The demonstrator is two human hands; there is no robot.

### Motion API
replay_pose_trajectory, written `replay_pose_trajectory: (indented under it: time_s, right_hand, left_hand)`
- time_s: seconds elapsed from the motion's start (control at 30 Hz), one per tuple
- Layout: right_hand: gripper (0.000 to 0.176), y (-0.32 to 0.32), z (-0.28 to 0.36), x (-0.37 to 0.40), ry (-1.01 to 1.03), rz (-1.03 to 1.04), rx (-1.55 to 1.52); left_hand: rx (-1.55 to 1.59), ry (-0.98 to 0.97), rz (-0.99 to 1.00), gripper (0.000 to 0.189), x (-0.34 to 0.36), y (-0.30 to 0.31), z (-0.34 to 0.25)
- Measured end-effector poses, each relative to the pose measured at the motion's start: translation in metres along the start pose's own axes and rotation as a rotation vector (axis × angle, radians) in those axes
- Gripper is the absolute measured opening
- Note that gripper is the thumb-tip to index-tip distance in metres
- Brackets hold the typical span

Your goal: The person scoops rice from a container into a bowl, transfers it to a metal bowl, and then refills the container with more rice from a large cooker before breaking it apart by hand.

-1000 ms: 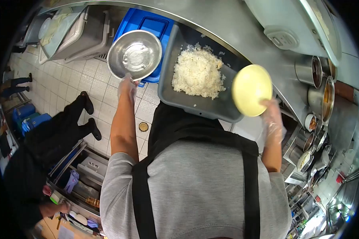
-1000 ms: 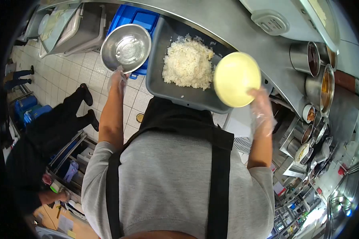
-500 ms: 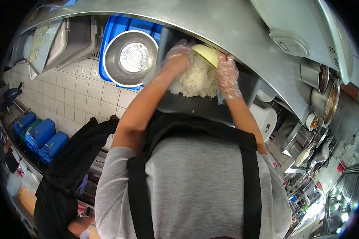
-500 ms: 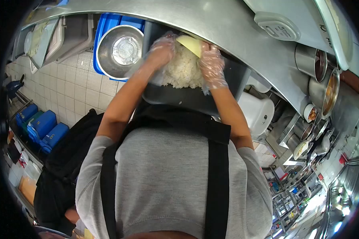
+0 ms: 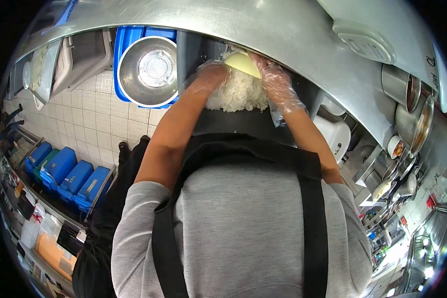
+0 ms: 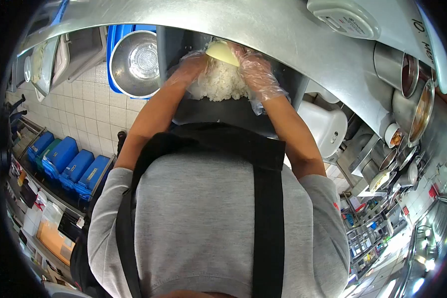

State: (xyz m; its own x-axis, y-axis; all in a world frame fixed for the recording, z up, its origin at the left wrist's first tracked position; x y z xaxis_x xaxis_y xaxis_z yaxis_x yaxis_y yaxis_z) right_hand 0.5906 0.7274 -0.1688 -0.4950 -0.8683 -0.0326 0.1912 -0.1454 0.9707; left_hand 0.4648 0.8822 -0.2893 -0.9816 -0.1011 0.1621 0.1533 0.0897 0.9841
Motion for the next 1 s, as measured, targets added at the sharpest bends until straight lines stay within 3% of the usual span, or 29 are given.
replay_pose_trajectory:
  time_s: [0.1,0.13,0.17,0.23,0.3,0.33,0.4,0.5,0.53,0.6,0.63,0.7,0.73,0.8,0.9,1.0]
  right_hand:
    - [0.070,0.018,0.013,0.015,-0.077,0.078,-0.020]
    - [0.072,0.023,0.017,0.021,-0.119,0.113,-0.028]
    - [0.069,0.026,0.020,0.029,-0.197,0.232,-0.077]
    - [0.065,0.030,0.024,0.045,-0.349,0.470,-0.173]
    - [0.069,0.005,0.023,0.077,-0.269,0.238,-0.309]
    - [0.069,-0.006,0.026,0.094,-0.228,0.120,-0.363]
    - [0.071,-0.022,0.028,0.104,-0.364,0.207,-0.471]
    - [0.072,0.004,0.040,0.078,-0.729,0.465,-0.633]
    - [0.070,-0.004,0.037,0.085,-0.753,0.369,-0.793]
    - [0.065,-0.026,0.027,0.106,-0.780,0.174,-1.104]
    - [0.062,-0.025,0.029,0.108,-0.859,0.134,-1.292]
    - [0.055,-0.020,0.037,0.115,-1.014,0.045,-1.670]
    - [0.052,-0.019,0.035,0.121,-1.068,0.055,-1.734]
    - [0.045,-0.016,0.028,0.133,-1.170,0.080,-1.863]
    - [0.039,0.025,0.034,0.114,-1.274,0.142,-1.662]
    - [0.046,0.098,0.061,0.097,-1.072,0.024,-1.669]
  left_hand:
    - [-1.253,-0.347,-0.398,0.031,0.025,-0.054,-0.012]
    - [-0.721,-0.314,-0.219,0.032,0.030,-0.036,-0.016]
    - [0.113,-0.130,0.014,0.033,0.034,-0.019,-0.020]
    - [0.923,0.262,0.267,0.036,0.044,0.003,-0.024]
    - [1.533,0.644,0.339,0.038,0.060,0.025,-0.031]
    - [1.789,0.779,0.323,0.040,0.069,0.037,-0.037]
    - [2.153,0.979,0.259,0.043,0.075,0.064,-0.052]
    - [2.395,1.113,0.116,0.045,0.074,0.106,-0.074]
    - [2.444,1.128,0.057,0.044,0.073,0.121,-0.081]
    - [2.206,0.872,-0.136,0.042,0.075,0.104,-0.080]
    - [1.900,0.624,-0.240,0.042,0.081,0.060,-0.076]
    - [1.453,0.475,-0.278,0.038,0.088,0.042,-0.076]
    - [1.323,0.555,-0.238,0.036,0.087,0.059,-0.075]
    - [0.417,0.076,-0.397,0.035,0.078,0.112,-0.069]
    - [0.916,0.169,-0.718,0.038,0.085,0.183,-0.065]
    - [0.888,0.144,-0.747,0.047,0.092,0.241,-0.052]
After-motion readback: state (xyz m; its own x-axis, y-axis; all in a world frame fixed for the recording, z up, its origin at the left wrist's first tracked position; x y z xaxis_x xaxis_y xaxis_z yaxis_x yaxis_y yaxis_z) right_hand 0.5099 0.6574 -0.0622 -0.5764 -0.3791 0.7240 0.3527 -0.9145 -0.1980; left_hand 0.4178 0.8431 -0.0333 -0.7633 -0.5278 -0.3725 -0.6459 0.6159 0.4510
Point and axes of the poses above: each hand's wrist, its own x-axis away from the middle knuckle, its own y-axis out of the back of the hand, z = x × y, the point moved 2 cm from there along -x, towards the middle knuckle, and after that the axes turned 7 degrees about -z, right-handed, at the moved point
